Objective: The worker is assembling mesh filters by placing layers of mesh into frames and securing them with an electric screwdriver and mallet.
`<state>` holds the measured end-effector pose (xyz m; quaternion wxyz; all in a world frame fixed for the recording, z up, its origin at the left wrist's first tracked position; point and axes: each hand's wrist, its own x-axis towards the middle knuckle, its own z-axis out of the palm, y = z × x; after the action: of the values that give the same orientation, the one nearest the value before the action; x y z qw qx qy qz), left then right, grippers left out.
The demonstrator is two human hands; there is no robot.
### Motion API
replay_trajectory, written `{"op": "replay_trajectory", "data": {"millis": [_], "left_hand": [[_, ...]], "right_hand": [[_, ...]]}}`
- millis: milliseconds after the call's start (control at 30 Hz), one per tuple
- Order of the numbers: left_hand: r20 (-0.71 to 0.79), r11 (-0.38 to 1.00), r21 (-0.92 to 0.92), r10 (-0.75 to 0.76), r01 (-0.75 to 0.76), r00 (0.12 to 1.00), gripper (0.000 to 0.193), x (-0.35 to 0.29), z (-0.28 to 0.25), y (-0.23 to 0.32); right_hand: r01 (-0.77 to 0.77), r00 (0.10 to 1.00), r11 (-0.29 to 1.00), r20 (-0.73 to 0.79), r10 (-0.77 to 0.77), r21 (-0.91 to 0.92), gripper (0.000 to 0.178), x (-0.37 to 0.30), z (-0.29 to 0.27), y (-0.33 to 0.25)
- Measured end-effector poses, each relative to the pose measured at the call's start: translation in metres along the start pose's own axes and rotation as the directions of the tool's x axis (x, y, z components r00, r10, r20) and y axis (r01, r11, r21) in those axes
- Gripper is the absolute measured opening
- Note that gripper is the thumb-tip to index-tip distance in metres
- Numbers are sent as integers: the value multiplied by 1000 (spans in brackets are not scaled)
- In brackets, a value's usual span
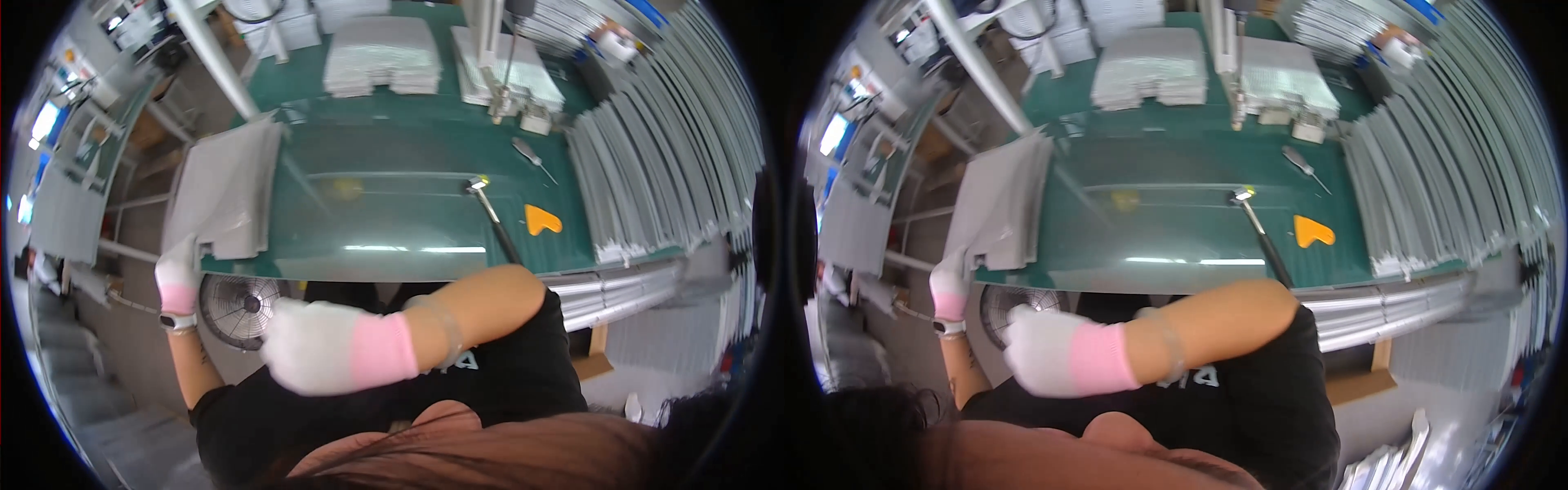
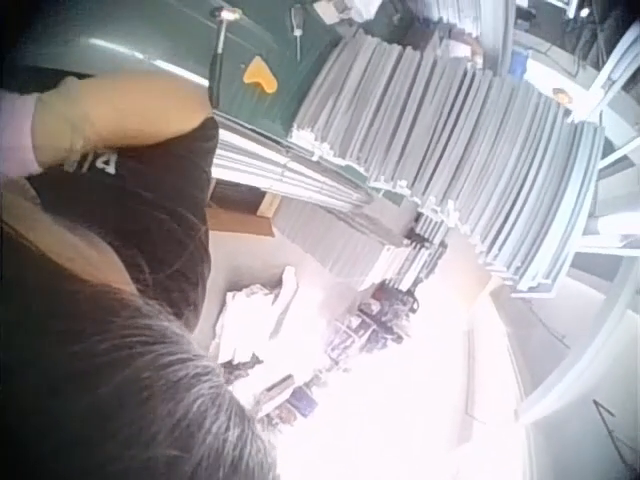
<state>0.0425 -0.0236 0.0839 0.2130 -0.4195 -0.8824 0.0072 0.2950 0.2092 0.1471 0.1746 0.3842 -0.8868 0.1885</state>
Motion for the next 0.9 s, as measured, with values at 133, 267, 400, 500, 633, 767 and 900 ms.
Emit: {"op": "replay_trajectory", "data": {"millis": [133, 267, 400, 500, 633, 767, 900], "left_hand": [[-49, 996, 80, 34, -30, 998, 17, -5, 1, -10], [-132, 998, 16, 67, -65, 989, 12, -6, 8, 2], [-118, 998, -13, 58, -60, 991, 10, -13, 24, 6], [-106, 999, -29, 28, -31, 994, 11, -18, 29, 12], [-226, 995, -78, 48, -68, 973, 10, -19, 33, 25], [-314, 986, -154, 6, -57, 949, 10, -27, 40, 26], [-359, 955, -297, -124, 13, 925, 8, -35, 54, 31]], "right_hand": [[-51, 994, 996, 92, 57, -66, 13, -28, 24, 27], [-396, 904, 900, 248, 348, 182, 30, -40, 45, 74], [-550, 651, 405, 70, 756, 730, 46, -35, 110, 145], [-286, 548, -286, 401, 734, 914, 55, 9, 124, 180], [-146, 504, -276, 311, 806, 950, 55, 60, 156, 207], [-81, 520, 20, 25, 854, 997, 42, 80, 165, 225], [187, 567, -84, -37, 823, 979, 46, 84, 124, 219]]}}
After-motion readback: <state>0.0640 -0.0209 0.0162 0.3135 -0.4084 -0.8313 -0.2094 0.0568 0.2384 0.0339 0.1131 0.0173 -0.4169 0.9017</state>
